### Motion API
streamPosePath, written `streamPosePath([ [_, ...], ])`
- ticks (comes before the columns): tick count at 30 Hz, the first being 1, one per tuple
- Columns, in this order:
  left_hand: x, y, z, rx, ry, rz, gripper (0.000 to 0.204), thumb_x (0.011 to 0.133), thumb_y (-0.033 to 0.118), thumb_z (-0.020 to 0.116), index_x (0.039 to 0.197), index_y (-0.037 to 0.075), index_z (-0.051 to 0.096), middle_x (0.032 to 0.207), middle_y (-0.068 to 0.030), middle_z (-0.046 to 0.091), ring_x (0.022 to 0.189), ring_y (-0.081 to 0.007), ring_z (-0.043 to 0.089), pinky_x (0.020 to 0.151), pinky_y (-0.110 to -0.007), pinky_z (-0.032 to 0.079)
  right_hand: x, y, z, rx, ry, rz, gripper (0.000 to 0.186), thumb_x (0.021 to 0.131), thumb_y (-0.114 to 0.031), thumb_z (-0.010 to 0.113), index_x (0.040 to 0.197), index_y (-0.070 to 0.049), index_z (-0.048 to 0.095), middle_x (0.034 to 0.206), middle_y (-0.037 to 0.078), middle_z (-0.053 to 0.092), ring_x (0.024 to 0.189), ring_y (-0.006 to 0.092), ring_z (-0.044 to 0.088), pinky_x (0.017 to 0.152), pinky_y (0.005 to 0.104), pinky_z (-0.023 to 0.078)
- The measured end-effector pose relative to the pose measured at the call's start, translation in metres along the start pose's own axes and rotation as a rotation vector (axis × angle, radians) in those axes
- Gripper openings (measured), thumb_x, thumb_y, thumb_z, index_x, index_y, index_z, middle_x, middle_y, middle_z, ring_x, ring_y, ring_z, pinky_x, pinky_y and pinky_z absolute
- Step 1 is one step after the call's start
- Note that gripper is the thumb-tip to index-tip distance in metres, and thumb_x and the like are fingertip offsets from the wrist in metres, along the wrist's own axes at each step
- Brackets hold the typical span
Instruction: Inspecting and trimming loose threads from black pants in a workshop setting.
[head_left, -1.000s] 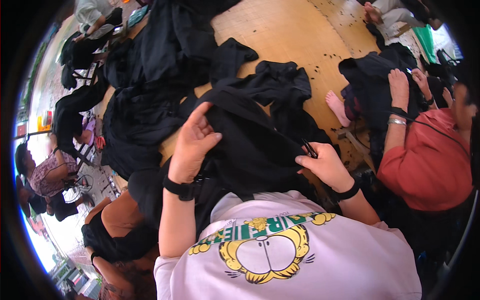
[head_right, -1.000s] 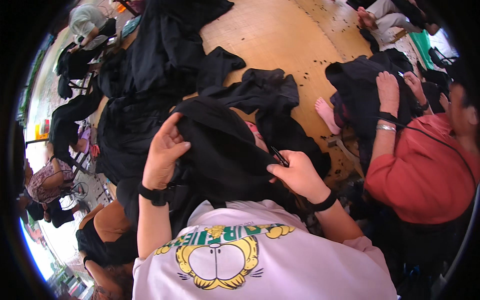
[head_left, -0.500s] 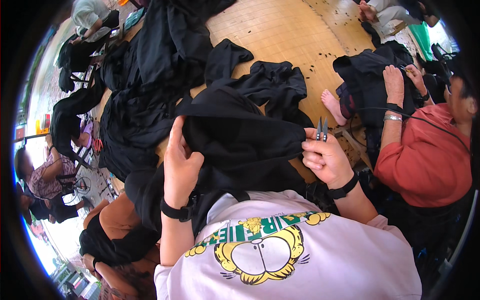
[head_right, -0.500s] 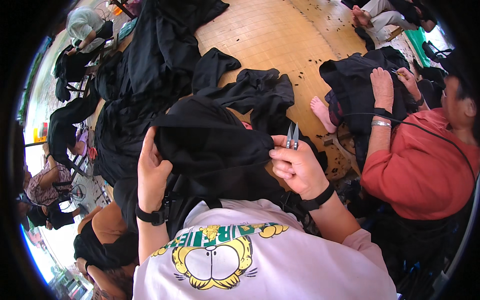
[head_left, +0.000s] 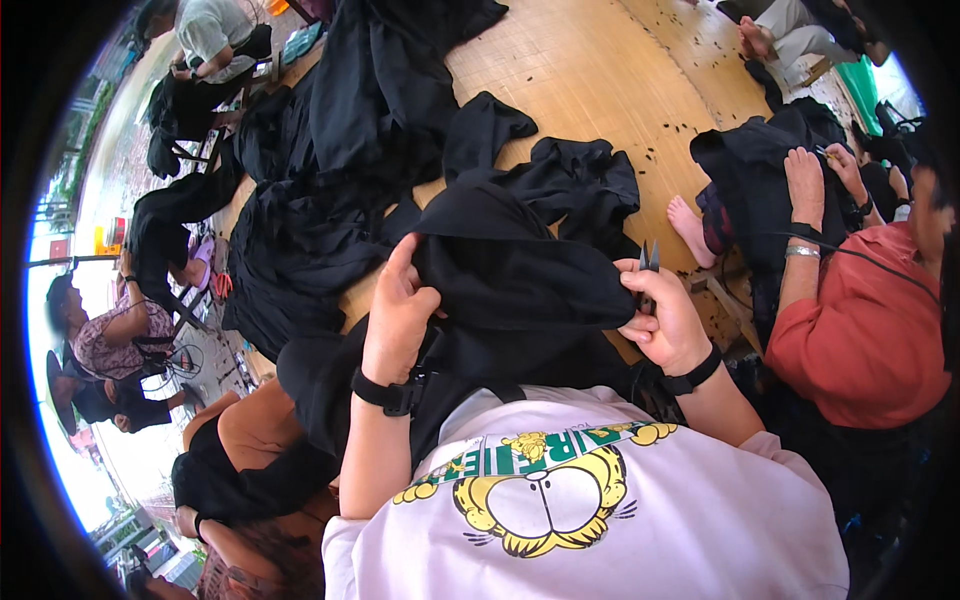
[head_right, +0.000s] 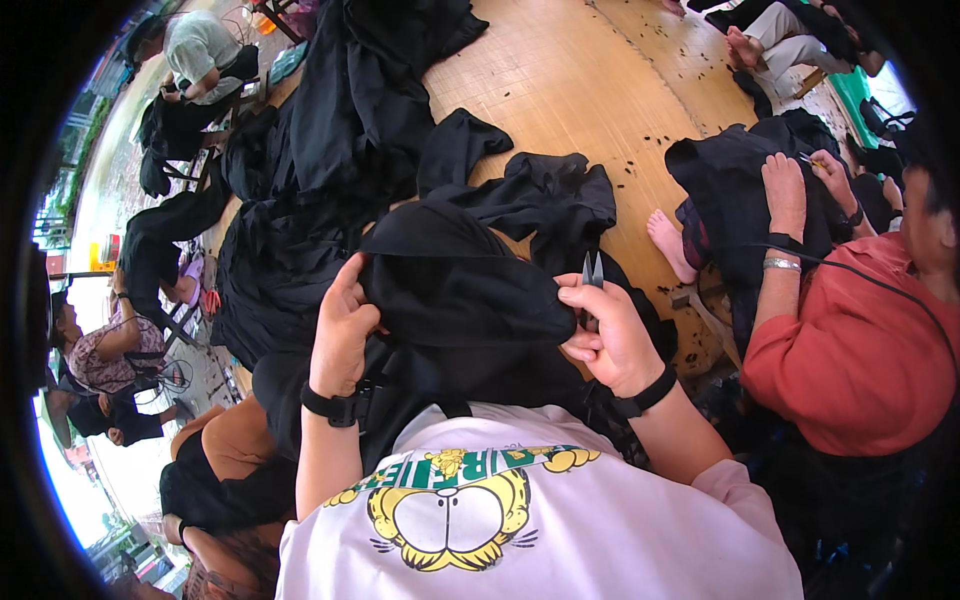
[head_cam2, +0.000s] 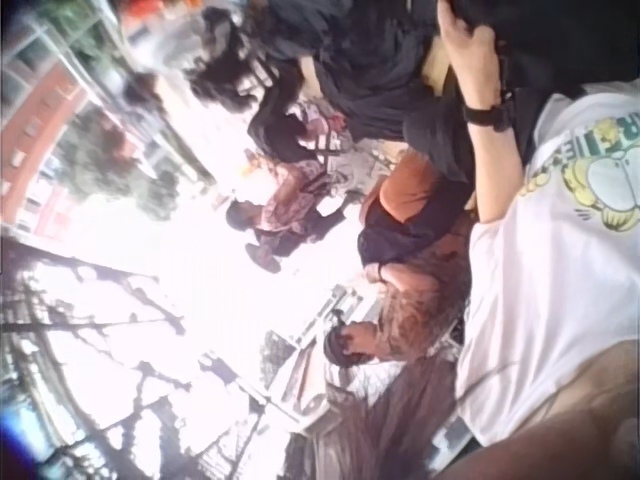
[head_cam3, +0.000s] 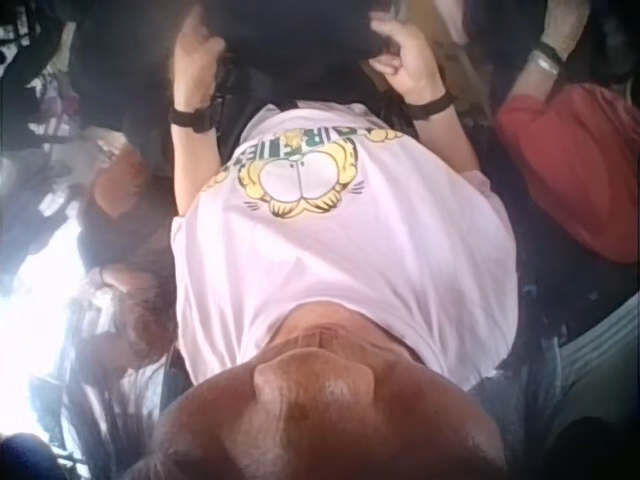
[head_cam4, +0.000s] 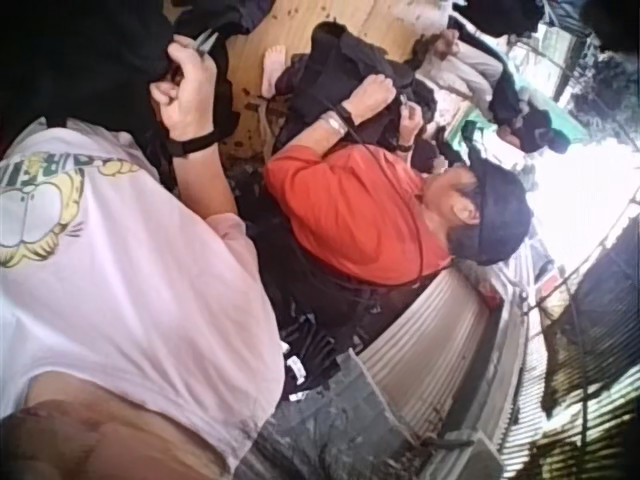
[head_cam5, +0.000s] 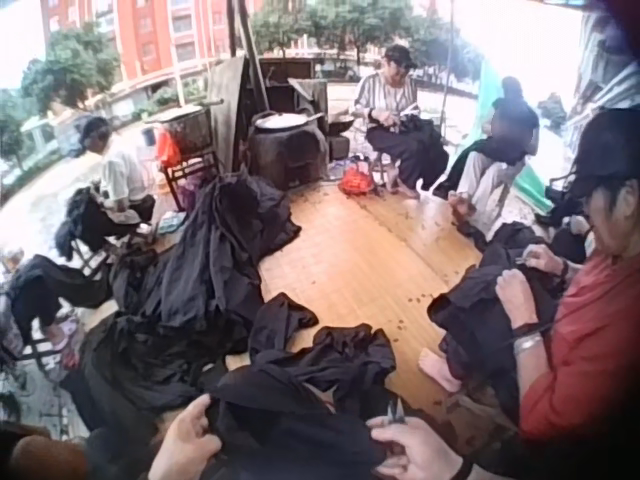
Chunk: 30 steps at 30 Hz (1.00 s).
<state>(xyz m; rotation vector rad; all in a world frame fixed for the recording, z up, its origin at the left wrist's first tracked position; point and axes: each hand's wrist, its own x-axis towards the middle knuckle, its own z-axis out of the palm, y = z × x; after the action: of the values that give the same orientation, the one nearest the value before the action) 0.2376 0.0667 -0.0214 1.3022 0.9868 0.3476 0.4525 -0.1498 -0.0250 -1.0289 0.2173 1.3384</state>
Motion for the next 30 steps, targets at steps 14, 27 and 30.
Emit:
streamPosePath([
  [14, 0.021, 0.022, -0.010, 0.002, -0.147, 0.059, 0.039, 0.097, 0.016, 0.064, 0.133, 0.003, 0.058, 0.091, 0.0010, 0.065, 0.080, -0.0071, 0.062, 0.065, -0.020, 0.049, 0.017, 0.004, 0.005, -0.063, 0.089, -0.019, 0.011, 0.094, -0.020, 0.064, 0.086, -0.012, 0.060, 0.064, -0.004, 0.056, 0.039, 0.0036, 0.037, 0.037, 0.0203, 0.023],
  [27, 0.110, -0.130, -0.172, 1.232, -0.443, -0.382, 0.101, 0.071, 0.069, 0.075, 0.141, 0.000, 0.053, 0.145, -0.0223, 0.051, 0.136, -0.0331, 0.049, 0.111, -0.035, 0.040, 0.019, 0.031, -0.081, -0.435, 0.331, -0.076, 0.008, 0.092, -0.013, 0.065, 0.085, -0.010, 0.063, 0.065, -0.004, 0.056, 0.042, 0.0057, 0.047, 0.035, 0.0205, 0.029],
  [30, 0.109, -0.140, -0.144, 1.365, -0.653, -0.659, 0.092, 0.069, 0.060, 0.079, 0.138, 0.003, 0.057, 0.137, -0.0171, 0.060, 0.128, -0.0315, 0.056, 0.109, -0.036, 0.042, 0.012, 0.028, -0.079, -0.448, 0.371, -0.111, 0.007, 0.092, -0.013, 0.065, 0.085, -0.011, 0.064, 0.065, -0.005, 0.056, 0.043, 0.0049, 0.048, 0.036, 0.0201, 0.030],
])
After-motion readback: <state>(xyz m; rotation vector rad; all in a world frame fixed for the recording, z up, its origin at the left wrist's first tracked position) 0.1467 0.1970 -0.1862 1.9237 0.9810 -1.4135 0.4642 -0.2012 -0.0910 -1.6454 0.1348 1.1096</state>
